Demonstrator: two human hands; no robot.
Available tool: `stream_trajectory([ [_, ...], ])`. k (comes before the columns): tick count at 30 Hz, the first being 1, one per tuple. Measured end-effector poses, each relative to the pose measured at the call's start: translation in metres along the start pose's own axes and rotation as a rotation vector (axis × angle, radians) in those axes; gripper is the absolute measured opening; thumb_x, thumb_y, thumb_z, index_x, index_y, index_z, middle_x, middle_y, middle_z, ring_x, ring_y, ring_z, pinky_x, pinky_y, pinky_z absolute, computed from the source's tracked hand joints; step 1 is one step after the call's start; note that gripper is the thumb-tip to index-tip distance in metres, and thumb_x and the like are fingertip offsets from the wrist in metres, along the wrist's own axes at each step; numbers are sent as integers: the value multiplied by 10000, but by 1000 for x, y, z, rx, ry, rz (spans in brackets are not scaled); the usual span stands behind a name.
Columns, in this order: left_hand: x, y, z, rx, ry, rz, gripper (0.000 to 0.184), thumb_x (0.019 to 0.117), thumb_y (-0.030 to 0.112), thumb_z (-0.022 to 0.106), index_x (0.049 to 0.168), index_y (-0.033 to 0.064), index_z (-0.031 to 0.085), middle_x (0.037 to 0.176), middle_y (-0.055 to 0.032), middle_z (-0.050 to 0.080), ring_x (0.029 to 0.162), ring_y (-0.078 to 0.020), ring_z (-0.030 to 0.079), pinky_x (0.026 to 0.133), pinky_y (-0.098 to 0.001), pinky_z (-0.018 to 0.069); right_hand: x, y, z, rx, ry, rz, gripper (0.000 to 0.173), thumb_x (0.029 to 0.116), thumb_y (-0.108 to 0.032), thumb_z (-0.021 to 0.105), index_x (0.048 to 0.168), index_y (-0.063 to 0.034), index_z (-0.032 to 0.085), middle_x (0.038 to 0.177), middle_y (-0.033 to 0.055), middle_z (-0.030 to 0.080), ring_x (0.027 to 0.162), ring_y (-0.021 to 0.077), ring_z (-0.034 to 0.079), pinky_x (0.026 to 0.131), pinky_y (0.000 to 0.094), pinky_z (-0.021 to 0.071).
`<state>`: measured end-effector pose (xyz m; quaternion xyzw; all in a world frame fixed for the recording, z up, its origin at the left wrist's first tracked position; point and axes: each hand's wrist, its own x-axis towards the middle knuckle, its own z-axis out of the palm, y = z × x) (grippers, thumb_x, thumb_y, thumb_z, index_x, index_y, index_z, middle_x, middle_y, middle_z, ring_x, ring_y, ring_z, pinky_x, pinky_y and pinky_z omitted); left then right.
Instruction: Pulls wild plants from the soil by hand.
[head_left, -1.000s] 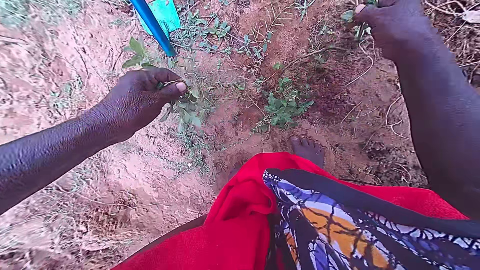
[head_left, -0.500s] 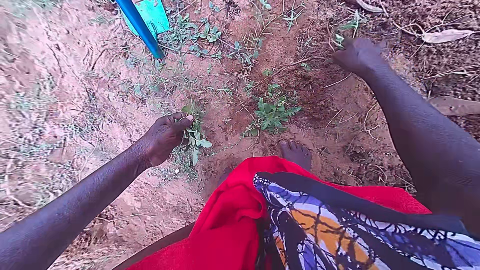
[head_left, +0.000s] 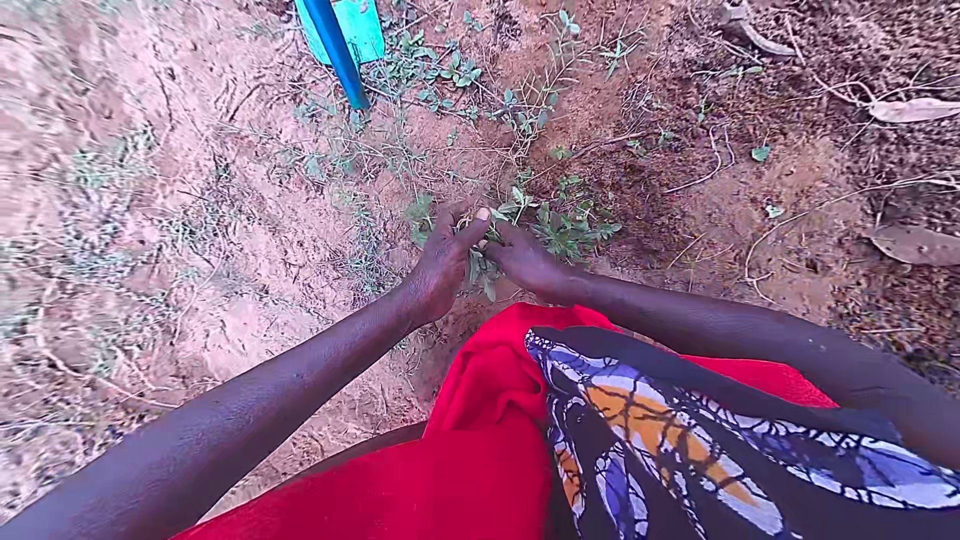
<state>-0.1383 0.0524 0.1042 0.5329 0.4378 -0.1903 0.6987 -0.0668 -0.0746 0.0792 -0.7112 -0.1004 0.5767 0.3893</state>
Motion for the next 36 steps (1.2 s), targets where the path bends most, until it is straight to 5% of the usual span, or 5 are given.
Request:
stream_trajectory([
  [11,-4,-6,9,-96,73,-19,402,1087,162,496,1475,147,391,1032,-63,635,871,-125,644,777,-306,553,-11,-13,-4,476,-199,-166,1136,828,-53,671,1672,-220,-71,1727,138,120,1491,304,347,1106,517,422],
  [19,15,22,-38,-33,388,278,220,1021,-11,505,1217,82,540,1000,-26,604,799,-99,644,722,-289,579,7,6,-39,247,218,-284,357,975,9,564,1312,-76,645,1347,74,644,1044,168,662,843,368,549],
  [30,25,46,-99,-219,512,445,204,1051,39,455,1218,148,494,1010,20,604,870,-90,649,792,-283,576,113,5,-76,394,486,92,489,898,-153,786,1299,-15,543,1145,141,584,936,204,563,766,372,489],
  [33,25,38,-95,-230,484,412,197,1045,32,463,1206,138,505,947,16,625,803,-92,661,733,-266,586,124,-4,-68,338,533,122,918,806,-178,870,1533,-2,338,1473,285,465,1361,394,475,1086,581,434],
  [36,23,39,-89,-203,461,406,215,1037,9,464,1208,126,522,950,18,635,780,-91,669,724,-264,595,129,-7,-64,224,584,110,499,926,-122,711,1367,34,534,1309,269,584,1233,380,559,994,569,463],
])
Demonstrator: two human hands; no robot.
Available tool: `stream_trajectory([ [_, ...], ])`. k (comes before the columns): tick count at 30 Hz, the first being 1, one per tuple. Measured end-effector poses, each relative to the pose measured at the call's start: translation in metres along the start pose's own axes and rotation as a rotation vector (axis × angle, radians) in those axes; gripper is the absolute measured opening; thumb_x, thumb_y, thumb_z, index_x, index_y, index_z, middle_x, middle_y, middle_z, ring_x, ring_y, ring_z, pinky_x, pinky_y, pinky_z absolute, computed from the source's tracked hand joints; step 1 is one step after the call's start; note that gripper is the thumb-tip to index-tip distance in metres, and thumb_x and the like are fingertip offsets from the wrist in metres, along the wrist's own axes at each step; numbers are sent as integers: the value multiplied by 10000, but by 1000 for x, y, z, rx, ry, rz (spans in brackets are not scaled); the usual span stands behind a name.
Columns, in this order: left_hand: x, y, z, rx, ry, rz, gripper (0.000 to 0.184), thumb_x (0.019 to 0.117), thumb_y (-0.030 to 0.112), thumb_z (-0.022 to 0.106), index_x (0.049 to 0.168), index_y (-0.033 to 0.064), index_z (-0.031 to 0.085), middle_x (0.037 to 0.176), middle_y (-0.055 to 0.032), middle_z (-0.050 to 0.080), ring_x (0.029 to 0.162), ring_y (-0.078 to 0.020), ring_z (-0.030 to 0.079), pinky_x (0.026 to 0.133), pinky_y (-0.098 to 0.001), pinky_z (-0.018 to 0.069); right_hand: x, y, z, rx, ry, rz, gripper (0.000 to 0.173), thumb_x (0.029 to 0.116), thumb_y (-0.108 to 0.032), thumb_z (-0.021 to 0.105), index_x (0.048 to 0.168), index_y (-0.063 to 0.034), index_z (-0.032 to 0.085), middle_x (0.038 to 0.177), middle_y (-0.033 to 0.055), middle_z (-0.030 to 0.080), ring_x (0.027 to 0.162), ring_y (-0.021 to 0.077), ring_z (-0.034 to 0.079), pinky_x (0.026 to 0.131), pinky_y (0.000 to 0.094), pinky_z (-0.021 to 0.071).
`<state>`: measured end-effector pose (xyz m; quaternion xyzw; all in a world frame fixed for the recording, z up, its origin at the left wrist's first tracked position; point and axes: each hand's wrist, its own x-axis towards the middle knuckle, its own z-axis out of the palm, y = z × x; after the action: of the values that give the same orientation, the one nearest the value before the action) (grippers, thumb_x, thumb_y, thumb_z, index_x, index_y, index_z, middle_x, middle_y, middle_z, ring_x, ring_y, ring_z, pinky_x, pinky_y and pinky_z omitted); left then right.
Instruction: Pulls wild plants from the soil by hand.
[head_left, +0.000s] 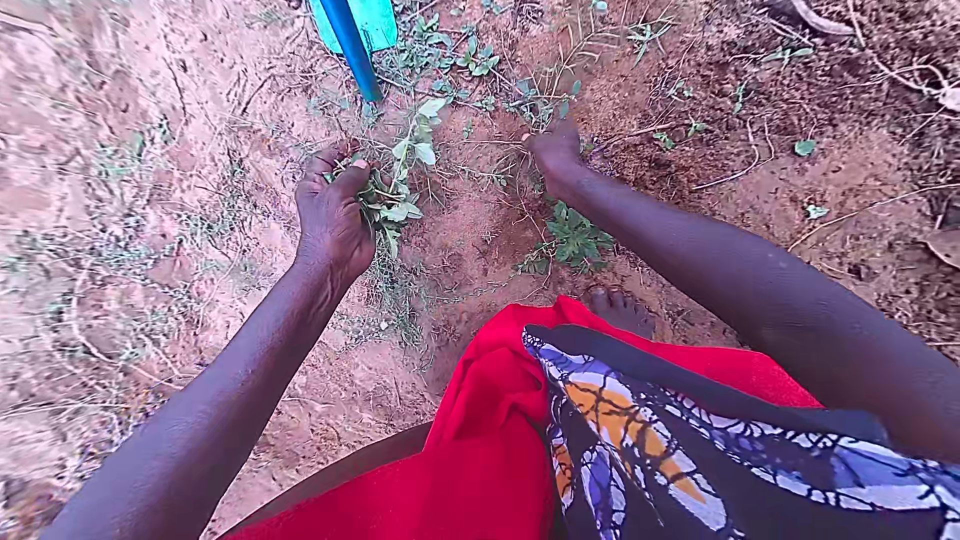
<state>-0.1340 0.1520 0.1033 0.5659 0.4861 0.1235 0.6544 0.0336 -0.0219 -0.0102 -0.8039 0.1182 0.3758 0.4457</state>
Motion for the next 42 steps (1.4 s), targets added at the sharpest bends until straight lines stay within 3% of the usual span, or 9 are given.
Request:
stream_trajectory([
  [2,-1,0,0,22,-29,19,231,1037,7,464,1235,112,518,986,9,635,798,-96,675,736,-274,601,-1,1,-4,39,12,-54,362,979,-89,623,1313,32,558,1268,240,602,1198,339,577,984,534,473],
  [6,-3,0,1,18,-69,31,218,1047,11,451,1225,116,522,960,11,646,772,-101,682,708,-266,603,-2,9,-13,274,-70,-256,470,997,10,547,1448,20,415,1327,184,575,1179,214,601,1019,375,497],
  [11,-7,0,3,16,-99,18,222,1049,12,458,1241,104,522,966,-4,646,778,-116,686,710,-275,608,5,11,-20,580,-129,-250,187,1119,-129,362,1109,-32,522,793,-2,546,683,86,580,729,262,546],
  [18,-17,-9,3,56,-140,5,215,1045,7,469,1226,104,532,987,-3,643,787,-108,683,727,-281,609,11,-4,-20,930,-164,-88,348,1147,-279,289,864,-162,454,527,-84,312,410,51,331,451,204,395],
  [20,-19,-9,4,64,-153,5,224,1040,2,477,1234,99,536,997,-5,638,789,-105,679,724,-277,608,-3,-19,-26,833,-143,-15,313,1143,-308,315,870,-195,419,570,-82,282,433,51,269,428,206,281],
  [25,-20,-6,13,87,-173,13,192,1045,13,482,1209,98,536,986,-8,633,783,-103,678,714,-272,605,-42,-2,-54,468,-55,-52,310,1139,-271,336,954,-138,545,576,-88,317,433,37,274,418,195,243],
  [31,-34,0,28,176,-268,-68,187,1052,25,477,1216,94,534,950,-10,632,766,-85,664,699,-250,587,-71,30,-93,230,60,-41,317,1138,-342,335,1131,-97,537,833,-15,474,642,78,451,582,266,403],
  [37,-62,-18,57,198,-426,-275,135,1055,154,563,1185,115,559,896,-20,647,713,-89,649,641,-240,570,-114,8,-55,-101,-347,-249,355,1125,-145,363,1357,32,565,973,151,609,843,236,585,787,417,496],
  [42,-74,-25,65,153,-381,-429,197,1049,309,572,976,132,617,835,6,679,724,-76,664,644,-246,567,-161,2,-32,-466,-492,-471,220,1060,-56,503,1205,49,632,1042,238,662,996,372,667,867,517,533],
])
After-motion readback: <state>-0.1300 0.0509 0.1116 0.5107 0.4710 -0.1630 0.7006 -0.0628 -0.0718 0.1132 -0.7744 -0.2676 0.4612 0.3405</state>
